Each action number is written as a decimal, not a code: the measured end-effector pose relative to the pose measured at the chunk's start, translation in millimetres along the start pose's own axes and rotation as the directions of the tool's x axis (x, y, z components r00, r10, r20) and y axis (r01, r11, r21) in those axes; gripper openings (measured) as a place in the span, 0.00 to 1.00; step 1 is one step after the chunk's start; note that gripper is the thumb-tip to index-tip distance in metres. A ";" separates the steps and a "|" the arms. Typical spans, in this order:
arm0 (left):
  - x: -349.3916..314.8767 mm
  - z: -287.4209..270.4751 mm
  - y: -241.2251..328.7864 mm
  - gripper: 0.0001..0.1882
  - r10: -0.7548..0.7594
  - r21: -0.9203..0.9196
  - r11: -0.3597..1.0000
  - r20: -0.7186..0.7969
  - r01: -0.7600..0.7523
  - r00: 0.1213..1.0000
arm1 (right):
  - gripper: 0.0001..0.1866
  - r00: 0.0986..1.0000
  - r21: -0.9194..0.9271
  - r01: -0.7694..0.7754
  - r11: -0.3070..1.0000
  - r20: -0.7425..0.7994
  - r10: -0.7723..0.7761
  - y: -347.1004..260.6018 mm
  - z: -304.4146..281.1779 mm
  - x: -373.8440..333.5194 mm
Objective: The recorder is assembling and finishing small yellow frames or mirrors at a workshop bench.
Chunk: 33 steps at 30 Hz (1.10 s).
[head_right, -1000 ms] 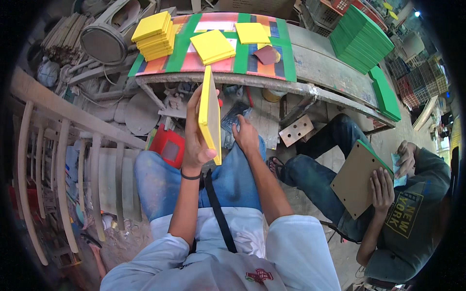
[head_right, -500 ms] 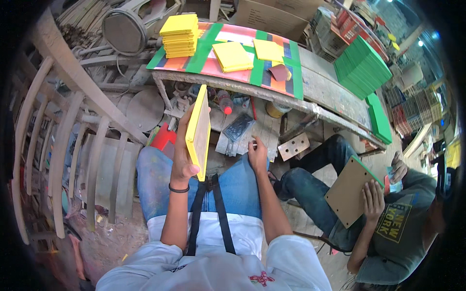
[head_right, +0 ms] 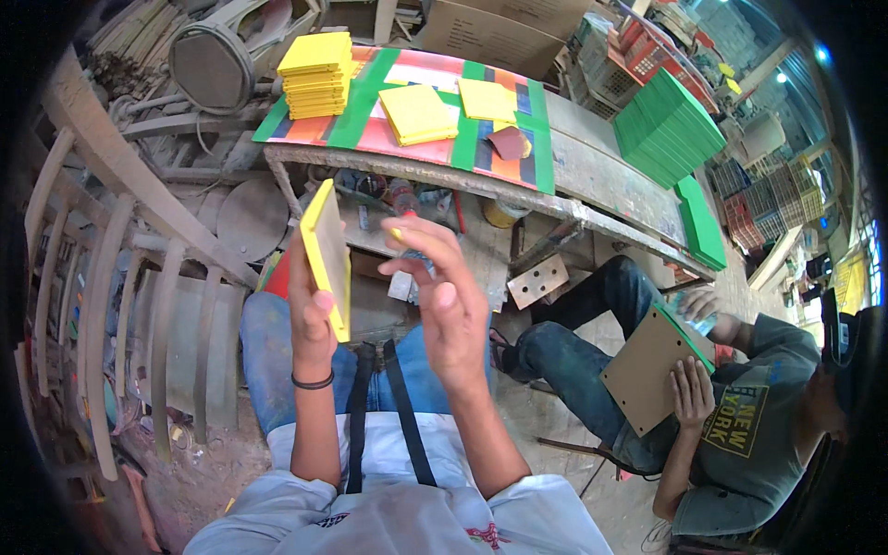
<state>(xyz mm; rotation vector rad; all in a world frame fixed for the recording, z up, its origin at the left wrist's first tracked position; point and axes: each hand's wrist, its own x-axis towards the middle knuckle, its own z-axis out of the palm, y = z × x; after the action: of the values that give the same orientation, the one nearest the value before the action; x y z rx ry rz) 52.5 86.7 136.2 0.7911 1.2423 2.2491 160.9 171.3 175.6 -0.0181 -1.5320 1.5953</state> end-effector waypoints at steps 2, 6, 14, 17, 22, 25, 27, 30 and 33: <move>-1.3 -0.8 5.0 0.54 -0.008 -0.048 0.999 -0.015 0.007 1.000 | 0.32 0.998 0.012 -0.017 1.000 0.062 0.017 0.3 4.9 4.5; -2.5 9.6 13.3 0.52 0.008 -0.027 1.000 -0.027 -0.008 1.000 | 0.33 0.996 0.101 -0.060 0.993 0.066 0.053 1.6 13.9 10.0; -3.8 10.0 0.6 0.50 0.258 0.442 0.869 -0.021 -0.223 0.966 | 0.33 0.996 -0.265 0.088 0.960 0.012 -0.088 -7.7 15.1 13.6; -5.1 11.8 1.9 0.50 0.261 0.412 0.883 -0.026 -0.227 0.965 | 0.30 0.989 -0.344 0.148 0.927 0.033 -0.146 -9.7 14.7 14.6; -9.2 15.1 7.1 0.51 0.264 0.437 0.871 -0.025 -0.227 0.964 | 0.20 0.969 -0.381 0.238 0.893 0.026 -0.247 -12.4 15.7 15.3; -9.8 14.2 10.1 0.52 0.301 0.484 0.835 -0.003 -0.262 0.954 | 0.19 0.965 -0.443 0.243 0.863 0.021 -0.261 -14.0 13.1 14.7; -10.2 14.6 10.2 0.52 0.326 0.515 0.809 0.008 -0.283 0.945 | 0.19 0.962 -0.490 0.253 0.834 0.038 -0.269 -16.8 11.9 14.1; -11.3 16.1 12.1 0.52 0.345 0.528 0.796 0.005 -0.295 0.939 | 0.20 0.964 -0.493 0.237 0.837 0.010 -0.266 -20.5 16.0 13.9; -11.4 15.8 12.7 0.53 0.365 0.561 0.768 0.016 -0.310 0.931 | 0.20 0.961 -0.509 0.252 0.823 0.032 -0.274 -21.8 15.9 14.4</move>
<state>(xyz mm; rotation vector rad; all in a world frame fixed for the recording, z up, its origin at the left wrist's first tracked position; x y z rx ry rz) 70.1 82.9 150.9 1.2153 1.9920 2.2204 155.7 163.5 204.7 -0.1275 -1.7978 0.9324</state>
